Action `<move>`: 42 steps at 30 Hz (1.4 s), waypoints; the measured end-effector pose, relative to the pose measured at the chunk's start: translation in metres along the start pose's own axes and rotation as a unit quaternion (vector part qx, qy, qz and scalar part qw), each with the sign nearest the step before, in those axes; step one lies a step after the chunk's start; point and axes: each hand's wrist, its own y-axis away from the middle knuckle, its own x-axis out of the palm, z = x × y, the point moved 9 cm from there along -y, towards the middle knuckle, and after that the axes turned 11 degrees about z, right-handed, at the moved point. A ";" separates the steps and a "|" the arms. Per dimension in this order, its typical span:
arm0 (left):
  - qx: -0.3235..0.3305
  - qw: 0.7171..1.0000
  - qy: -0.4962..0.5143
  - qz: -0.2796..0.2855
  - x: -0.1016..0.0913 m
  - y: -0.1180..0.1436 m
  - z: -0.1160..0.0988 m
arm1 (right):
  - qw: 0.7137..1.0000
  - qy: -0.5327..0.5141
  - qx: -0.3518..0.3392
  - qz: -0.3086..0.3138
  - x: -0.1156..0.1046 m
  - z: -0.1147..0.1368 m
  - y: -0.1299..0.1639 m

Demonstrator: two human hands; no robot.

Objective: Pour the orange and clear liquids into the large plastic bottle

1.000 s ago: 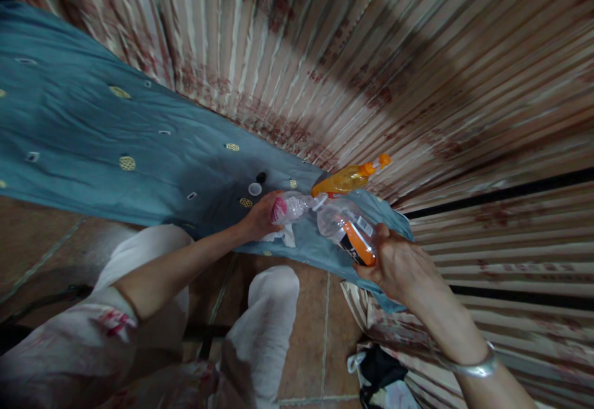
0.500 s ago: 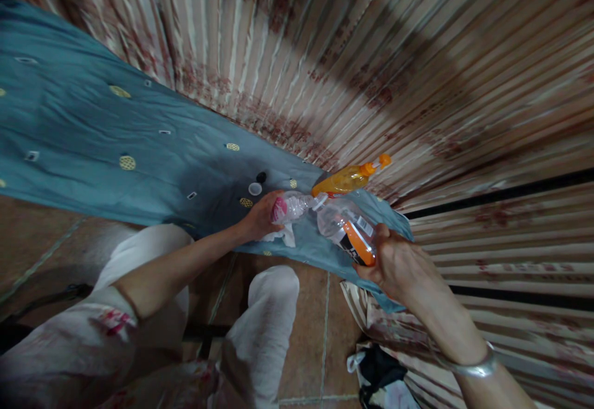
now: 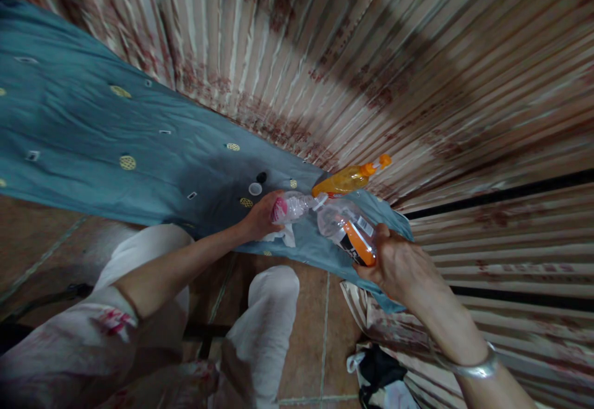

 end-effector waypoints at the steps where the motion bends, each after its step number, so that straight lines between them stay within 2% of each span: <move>1: -0.004 1.000 -0.003 0.004 0.000 0.000 0.000 | 1.000 0.001 0.003 0.000 0.000 -0.001 0.000; 8: -0.008 1.000 -0.013 0.016 -0.001 0.000 -0.004 | 0.999 -0.009 0.005 0.036 -0.002 -0.001 -0.004; 13: 0.003 1.000 0.000 -0.010 -0.002 0.002 -0.006 | 1.000 -0.007 0.012 0.026 -0.003 0.003 -0.001; 16: -0.005 1.000 0.003 -0.007 -0.001 0.001 -0.004 | 1.000 -0.009 0.011 0.015 -0.006 0.004 0.001; 23: -0.010 1.000 0.005 -0.023 -0.002 0.002 -0.005 | 0.999 -0.007 0.017 0.037 -0.007 0.003 -0.003; 30: 0.001 1.000 0.004 -0.007 0.000 0.001 -0.003 | 0.999 -0.010 0.022 0.038 -0.009 0.004 -0.003; 34: -0.004 1.000 0.002 -0.016 0.000 0.000 0.001 | 0.999 -0.018 0.019 0.043 -0.010 0.005 -0.004; 42: 0.029 1.000 0.004 -0.011 0.002 -0.002 0.005 | 1.000 -0.009 0.009 0.018 -0.007 0.004 -0.004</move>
